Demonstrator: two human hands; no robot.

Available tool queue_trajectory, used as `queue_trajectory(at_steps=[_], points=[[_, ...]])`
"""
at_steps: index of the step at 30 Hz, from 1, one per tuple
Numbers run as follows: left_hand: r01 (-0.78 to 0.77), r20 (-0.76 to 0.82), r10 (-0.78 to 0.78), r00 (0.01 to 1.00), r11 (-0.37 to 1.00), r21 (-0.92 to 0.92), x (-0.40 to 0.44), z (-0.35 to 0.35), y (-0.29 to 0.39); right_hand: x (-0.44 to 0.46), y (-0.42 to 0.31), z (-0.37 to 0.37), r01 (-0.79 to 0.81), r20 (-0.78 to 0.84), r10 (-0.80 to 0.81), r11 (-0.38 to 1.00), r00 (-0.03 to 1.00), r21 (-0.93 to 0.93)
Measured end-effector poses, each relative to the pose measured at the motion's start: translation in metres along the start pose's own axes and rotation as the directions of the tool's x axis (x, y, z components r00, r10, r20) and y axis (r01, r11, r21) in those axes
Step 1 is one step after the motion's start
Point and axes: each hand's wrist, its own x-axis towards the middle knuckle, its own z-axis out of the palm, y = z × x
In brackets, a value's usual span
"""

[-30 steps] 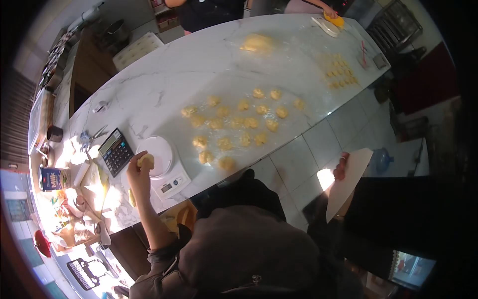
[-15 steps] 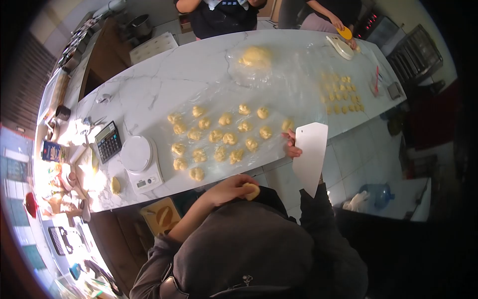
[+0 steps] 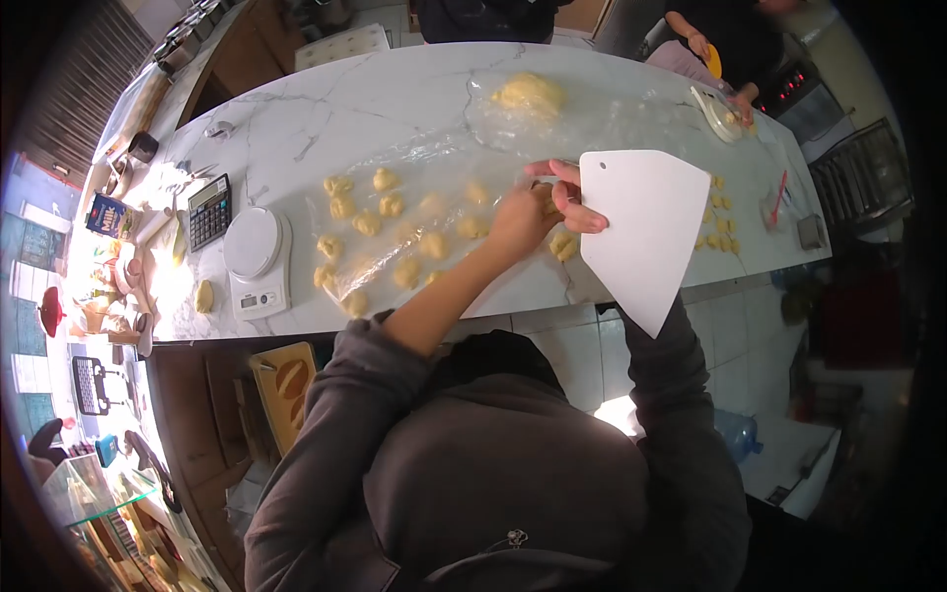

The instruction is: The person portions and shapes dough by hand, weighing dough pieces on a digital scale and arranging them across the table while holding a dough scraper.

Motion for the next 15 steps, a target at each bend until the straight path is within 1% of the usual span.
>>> queue_trajectory(at_steps=[1,2,4,5,8,9,11,12,14,15], points=[[0.02,0.058,-0.019,0.998,0.999,-0.028,0.009,0.004,-0.003,-0.001,0.0,-0.001,0.002,-0.012,-0.001,1.0,1.0,0.009],[0.063,0.12,-0.069,0.99,0.997,0.051,0.017,0.009,-0.009,-0.005,0.001,-0.002,0.005,-0.023,-0.005,1.0,1.0,0.017],[0.133,0.222,-0.181,0.958,0.967,0.217,0.033,0.031,-0.04,-0.012,0.003,-0.002,0.016,-0.041,-0.015,1.0,0.999,0.027],[0.085,0.272,-0.189,0.944,0.933,0.351,0.04,0.052,-0.07,-0.018,0.003,0.002,0.007,-0.093,-0.003,0.999,0.996,0.039],[-0.059,0.238,-0.078,0.968,0.851,0.522,0.029,0.051,-0.052,-0.027,0.021,-0.009,0.108,-0.12,-0.099,0.992,0.988,0.069],[-0.088,0.239,-0.047,0.97,0.848,0.522,0.019,0.051,-0.054,-0.027,0.026,-0.014,0.083,-0.123,-0.076,0.995,0.99,0.055],[-0.152,0.252,-0.037,0.967,0.711,0.687,0.008,0.041,-0.026,-0.028,0.036,-0.024,0.023,-0.121,-0.02,0.999,0.992,0.028],[-0.176,0.257,-0.039,0.966,0.628,0.758,0.002,0.036,-0.016,-0.029,0.04,-0.028,0.013,-0.122,-0.006,0.998,0.993,0.057],[-0.208,0.166,0.125,0.978,0.618,0.758,-0.016,0.035,-0.015,-0.033,0.049,-0.033,-0.005,-0.121,0.018,0.994,0.992,0.108],[-0.226,0.12,0.21,0.97,0.608,0.762,-0.025,0.033,-0.015,-0.034,0.055,-0.035,0.021,-0.114,-0.006,0.992,0.993,0.123]])
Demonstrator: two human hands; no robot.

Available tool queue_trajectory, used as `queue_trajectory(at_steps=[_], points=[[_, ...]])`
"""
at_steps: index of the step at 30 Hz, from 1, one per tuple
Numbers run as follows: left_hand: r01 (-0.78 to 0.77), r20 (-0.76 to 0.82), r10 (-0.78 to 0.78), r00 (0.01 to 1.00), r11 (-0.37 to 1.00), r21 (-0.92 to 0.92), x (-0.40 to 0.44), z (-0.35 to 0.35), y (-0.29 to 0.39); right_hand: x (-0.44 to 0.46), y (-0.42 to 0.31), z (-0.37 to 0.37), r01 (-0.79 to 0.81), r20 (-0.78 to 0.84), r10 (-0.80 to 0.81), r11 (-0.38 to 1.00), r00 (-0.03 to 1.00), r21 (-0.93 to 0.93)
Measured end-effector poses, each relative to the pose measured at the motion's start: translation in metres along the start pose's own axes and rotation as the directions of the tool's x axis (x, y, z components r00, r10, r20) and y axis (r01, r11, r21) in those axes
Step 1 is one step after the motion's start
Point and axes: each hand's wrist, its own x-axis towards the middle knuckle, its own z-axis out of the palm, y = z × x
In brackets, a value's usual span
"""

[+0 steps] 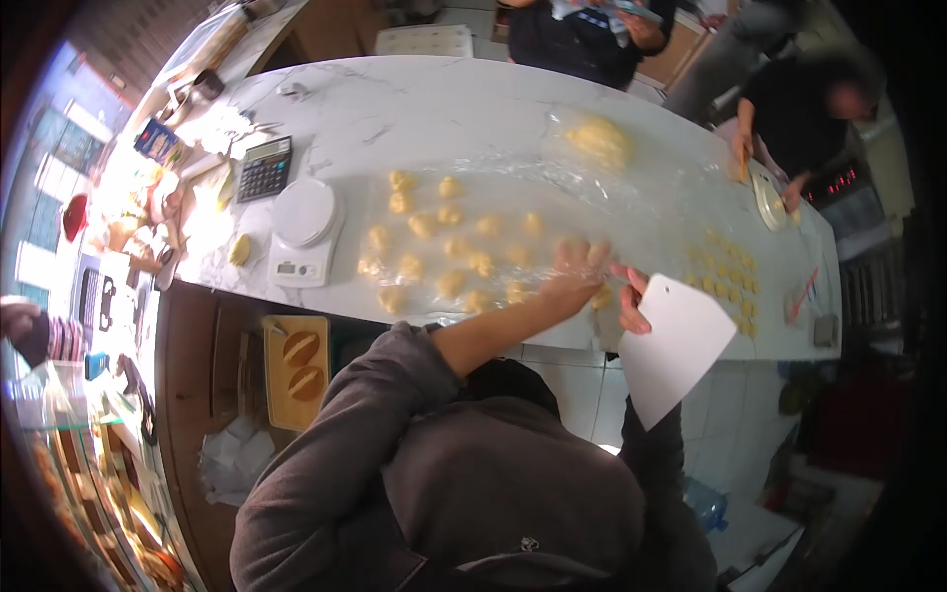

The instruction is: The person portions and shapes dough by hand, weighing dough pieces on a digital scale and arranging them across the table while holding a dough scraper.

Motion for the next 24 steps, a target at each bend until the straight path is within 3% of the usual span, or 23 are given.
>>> queue_trajectory(at_steps=[2,3,5,8,9,11,12,13,15,17,19,21,22,24], points=[[0.027,0.195,0.015,0.981,0.977,-0.213,-0.019,-0.042,0.002,-0.005,0.016,-0.004,0.048,0.011,-0.048,0.998,0.999,0.039],[0.054,0.284,0.041,0.958,0.946,-0.319,-0.032,-0.059,0.0,-0.007,0.026,-0.003,0.07,-0.095,-0.067,0.997,0.993,0.032],[0.109,0.31,0.092,0.946,0.812,-0.574,-0.075,-0.073,-0.009,-0.013,0.051,-0.001,0.113,-0.309,-0.104,0.994,0.946,0.011],[0.375,0.597,0.166,0.785,0.64,-0.671,-0.12,-0.118,-0.035,0.002,0.105,-0.031,0.239,-0.355,-0.206,0.97,0.912,0.049],[0.498,0.671,0.173,0.721,0.543,-0.676,-0.135,-0.133,-0.045,0.005,0.114,-0.041,0.181,-0.388,-0.152,0.983,0.909,0.037],[0.597,0.691,0.15,0.707,0.398,-0.697,-0.172,-0.151,-0.071,0.013,0.128,-0.052,0.056,-0.436,-0.043,0.998,0.899,0.017],[0.639,0.701,0.134,0.701,0.32,-0.7,-0.192,-0.162,-0.083,0.014,0.131,-0.043,-0.013,-0.561,-0.045,0.995,0.826,-0.1],[0.632,0.674,0.045,0.737,0.307,-0.712,-0.21,-0.175,-0.097,0.009,0.128,-0.029,-0.094,-0.672,-0.073,0.974,0.737,-0.208],[0.606,0.598,-0.128,0.791,0.295,-0.739,-0.238,-0.207,-0.131,-0.014,0.114,-0.022,-0.305,-0.709,0.06,0.925,0.703,-0.225],[0.733,0.617,-0.447,0.648,0.144,-0.665,-0.257,-0.255,-0.161,-0.02,0.109,0.002,-0.137,-0.734,0.041,0.988,0.677,-0.072],[0.607,0.405,-0.74,0.537,0.006,-0.795,-0.29,-0.259,-0.2,-0.038,0.089,0.004,-0.212,-0.566,0.059,0.955,0.823,-0.209],[0.694,0.1,-0.935,0.341,0.179,-0.698,-0.325,-0.242,-0.253,-0.03,0.073,-0.006,-0.152,-0.477,0.013,0.955,0.879,-0.255],[0.74,-0.003,-0.96,0.279,0.217,-0.637,-0.338,-0.234,-0.275,-0.027,0.069,-0.006,-0.121,-0.436,-0.011,0.954,0.9,-0.273],[0.828,-0.216,-0.96,0.176,0.264,-0.495,-0.353,-0.227,-0.307,0.001,0.038,0.092,0.037,-0.443,-0.238,0.909,0.864,-0.416]])
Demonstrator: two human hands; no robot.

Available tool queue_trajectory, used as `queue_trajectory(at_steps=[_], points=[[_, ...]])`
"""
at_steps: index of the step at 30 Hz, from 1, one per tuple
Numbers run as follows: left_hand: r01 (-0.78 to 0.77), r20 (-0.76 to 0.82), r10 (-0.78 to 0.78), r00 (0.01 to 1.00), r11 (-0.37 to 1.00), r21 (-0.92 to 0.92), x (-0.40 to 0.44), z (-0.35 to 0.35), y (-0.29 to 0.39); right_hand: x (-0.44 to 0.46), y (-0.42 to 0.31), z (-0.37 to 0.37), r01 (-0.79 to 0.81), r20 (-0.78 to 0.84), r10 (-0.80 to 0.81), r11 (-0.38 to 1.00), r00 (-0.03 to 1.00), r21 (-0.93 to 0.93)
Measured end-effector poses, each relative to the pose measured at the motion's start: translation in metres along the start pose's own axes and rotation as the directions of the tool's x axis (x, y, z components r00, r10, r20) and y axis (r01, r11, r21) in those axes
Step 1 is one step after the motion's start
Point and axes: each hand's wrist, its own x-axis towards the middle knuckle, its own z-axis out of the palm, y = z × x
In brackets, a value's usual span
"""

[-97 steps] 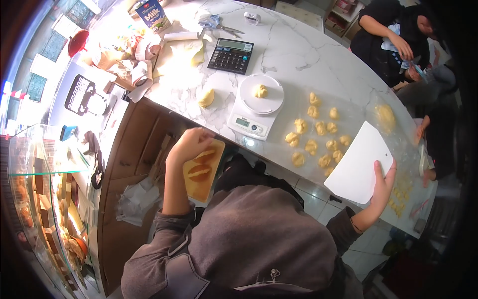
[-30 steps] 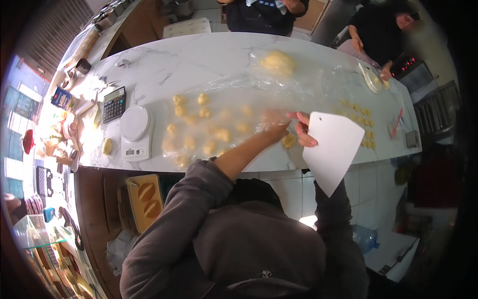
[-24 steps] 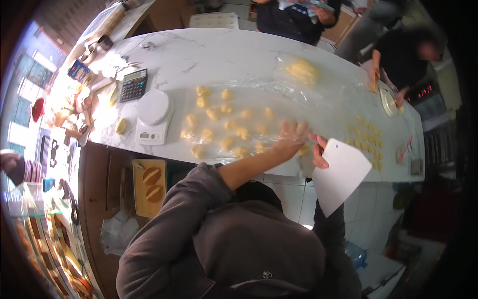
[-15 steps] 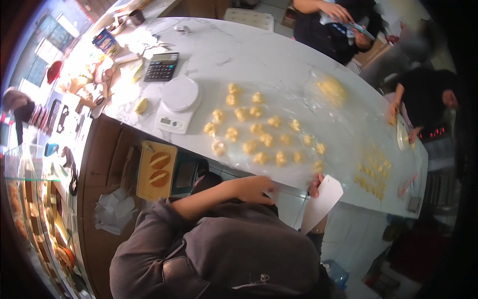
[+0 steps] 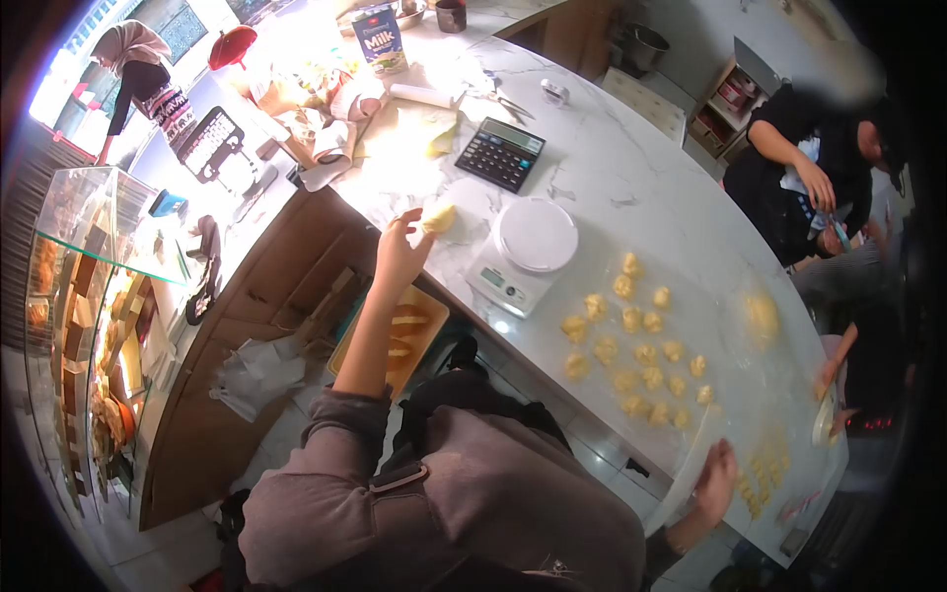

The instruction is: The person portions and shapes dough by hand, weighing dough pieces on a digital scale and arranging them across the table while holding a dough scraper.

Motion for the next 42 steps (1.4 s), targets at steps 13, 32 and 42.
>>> queue_trajectory(at_steps=[13,32,42], points=[[-0.31,0.101,0.305,0.947,0.95,0.036,0.042,0.018,-0.063,0.061,-0.067,0.477,0.784,0.688,-0.43,0.517,0.584,-0.342],[-0.149,0.154,0.165,0.974,0.983,-0.109,0.061,0.018,-0.072,0.038,-0.034,0.587,0.814,0.778,-0.251,0.093,0.576,-0.573],[0.136,-0.007,-0.157,0.988,0.876,-0.463,0.033,-0.035,-0.042,0.09,-0.073,0.504,0.803,0.561,-0.599,0.549,0.572,-0.232]])
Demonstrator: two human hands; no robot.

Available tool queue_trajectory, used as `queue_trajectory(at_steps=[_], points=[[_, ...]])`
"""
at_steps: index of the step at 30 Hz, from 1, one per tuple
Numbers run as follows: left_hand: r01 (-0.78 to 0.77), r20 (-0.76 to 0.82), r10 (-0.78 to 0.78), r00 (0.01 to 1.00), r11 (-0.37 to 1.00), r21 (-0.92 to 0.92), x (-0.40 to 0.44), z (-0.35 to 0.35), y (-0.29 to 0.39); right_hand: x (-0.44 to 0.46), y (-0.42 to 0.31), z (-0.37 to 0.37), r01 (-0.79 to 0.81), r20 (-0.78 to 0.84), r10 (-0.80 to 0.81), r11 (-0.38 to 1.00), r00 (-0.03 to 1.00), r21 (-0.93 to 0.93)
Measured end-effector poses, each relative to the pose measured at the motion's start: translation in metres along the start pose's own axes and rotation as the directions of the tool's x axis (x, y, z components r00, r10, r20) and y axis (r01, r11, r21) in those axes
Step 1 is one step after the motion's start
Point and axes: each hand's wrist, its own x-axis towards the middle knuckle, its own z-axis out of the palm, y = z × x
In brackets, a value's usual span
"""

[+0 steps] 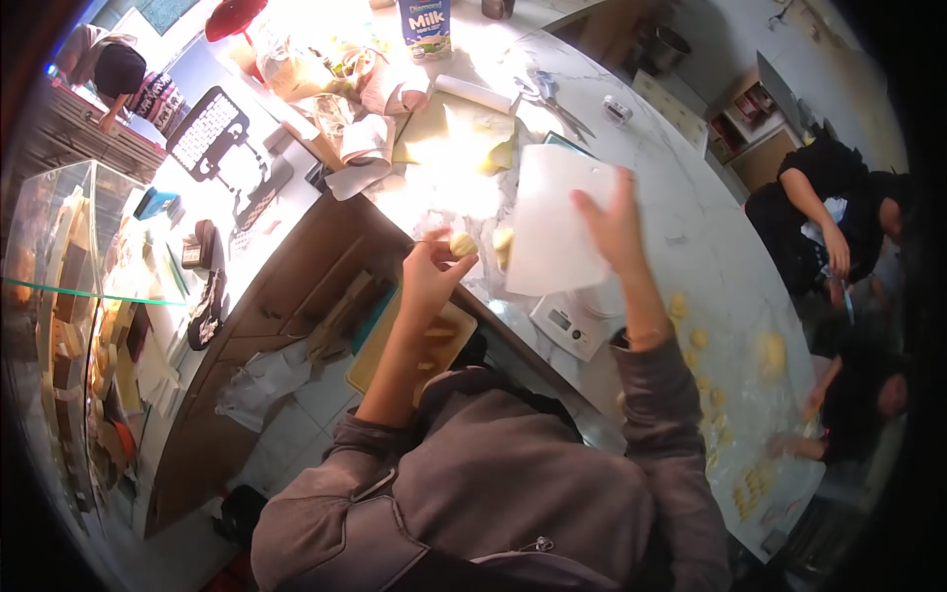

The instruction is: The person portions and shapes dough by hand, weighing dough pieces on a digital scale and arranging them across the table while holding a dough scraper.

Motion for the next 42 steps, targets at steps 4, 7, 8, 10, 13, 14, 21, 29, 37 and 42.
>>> queue_trajectory(at_steps=[4,7,8,10,13,14,21,29,37,42], points=[[-0.011,0.204,0.035,0.978,0.993,-0.121,-0.008,0.016,0.038,-0.035,-0.015,-0.115,-0.06,-0.095,0.065,0.997,0.993,0.056],[-0.379,0.326,0.355,0.876,0.925,0.012,-0.005,0.057,0.066,-0.078,-0.017,-0.173,-0.161,-0.245,0.183,0.981,0.952,0.109],[-0.398,0.378,0.371,0.848,0.917,-0.008,-0.005,0.074,0.077,-0.091,-0.016,-0.186,-0.201,-0.29,0.22,0.975,0.931,0.095],[-0.535,0.486,0.439,0.755,0.842,0.071,-0.002,0.109,0.084,-0.117,-0.012,-0.205,-0.283,-0.376,0.289,0.956,0.88,0.074],[-0.75,0.662,0.454,0.596,0.609,0.258,0.004,0.147,0.059,-0.149,0.0,-0.215,-0.36,-0.416,0.391,0.92,0.821,0.153],[-0.759,0.711,0.403,0.576,0.586,0.283,0.005,0.153,0.049,-0.157,0.003,-0.214,-0.363,-0.425,0.398,0.917,0.813,0.164],[-0.558,0.335,0.469,0.817,0.788,0.258,0.013,0.108,0.035,-0.191,0.008,-0.215,-0.394,-0.448,0.463,0.886,0.765,0.242],[-0.545,0.473,0.367,0.801,0.774,0.322,0.027,0.037,-0.029,-0.203,0.0,-0.194,-0.368,-0.507,0.532,0.843,0.679,0.392],[-0.46,0.411,0.282,0.867,0.771,0.44,0.029,0.045,-0.029,-0.202,-0.012,-0.187,-0.35,-0.518,0.501,0.862,0.693,0.366],[-0.336,0.347,0.202,0.916,0.859,0.386,0.028,0.049,-0.029,-0.212,-0.01,-0.192,-0.384,-0.569,0.527,0.85,0.632,0.361]])
